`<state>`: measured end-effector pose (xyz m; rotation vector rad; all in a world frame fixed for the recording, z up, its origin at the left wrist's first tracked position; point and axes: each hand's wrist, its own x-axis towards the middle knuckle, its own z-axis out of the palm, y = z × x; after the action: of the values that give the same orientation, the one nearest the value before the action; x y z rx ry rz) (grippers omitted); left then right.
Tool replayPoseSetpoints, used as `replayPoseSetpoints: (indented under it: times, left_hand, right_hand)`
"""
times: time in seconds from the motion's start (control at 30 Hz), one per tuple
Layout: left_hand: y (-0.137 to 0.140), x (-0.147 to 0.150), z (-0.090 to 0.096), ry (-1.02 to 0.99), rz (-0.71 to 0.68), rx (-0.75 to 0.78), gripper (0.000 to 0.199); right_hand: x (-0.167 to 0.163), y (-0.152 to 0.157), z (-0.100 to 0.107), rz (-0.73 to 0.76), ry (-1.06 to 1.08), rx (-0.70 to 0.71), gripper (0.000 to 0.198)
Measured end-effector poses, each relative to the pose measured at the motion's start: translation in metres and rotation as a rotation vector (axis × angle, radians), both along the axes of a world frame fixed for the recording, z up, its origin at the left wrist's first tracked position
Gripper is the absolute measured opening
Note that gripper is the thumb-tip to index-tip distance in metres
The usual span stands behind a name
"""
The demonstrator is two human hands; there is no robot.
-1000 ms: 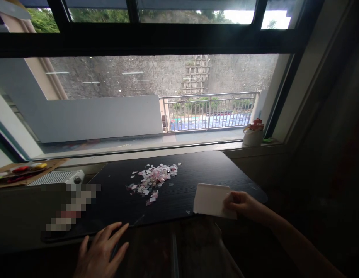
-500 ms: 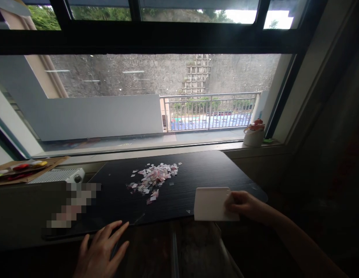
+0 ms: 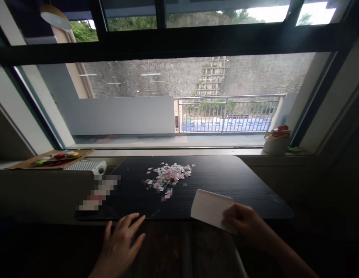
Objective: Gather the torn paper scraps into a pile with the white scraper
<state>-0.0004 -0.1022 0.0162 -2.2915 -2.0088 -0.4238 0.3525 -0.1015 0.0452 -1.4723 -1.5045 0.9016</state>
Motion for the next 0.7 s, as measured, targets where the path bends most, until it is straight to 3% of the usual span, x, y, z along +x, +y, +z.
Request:
replayPoseSetpoints:
  times: [0.1, 0.37, 0.53, 0.7]
  left_hand:
    - [0.0, 0.0, 0.0, -0.021, 0.004, -0.018, 0.042]
    - [0.003, -0.004, -0.003, -0.052, -0.019, -0.054, 0.043]
    - [0.003, -0.003, 0.001, -0.07, -0.024, -0.114, 0.044]
    - [0.002, -0.002, 0.003, -0.081, -0.018, -0.132, 0.045]
  right_hand:
    - [-0.008, 0.005, -0.001, -0.009, 0.005, 0.027, 0.017]
    - [0.02, -0.007, -0.005, -0.106, -0.143, 0.048, 0.02]
    - [-0.007, -0.007, -0.016, -0.054, -0.077, 0.051, 0.021]
    - [-0.015, -0.002, -0.013, -0.068, -0.012, 0.064, 0.025]
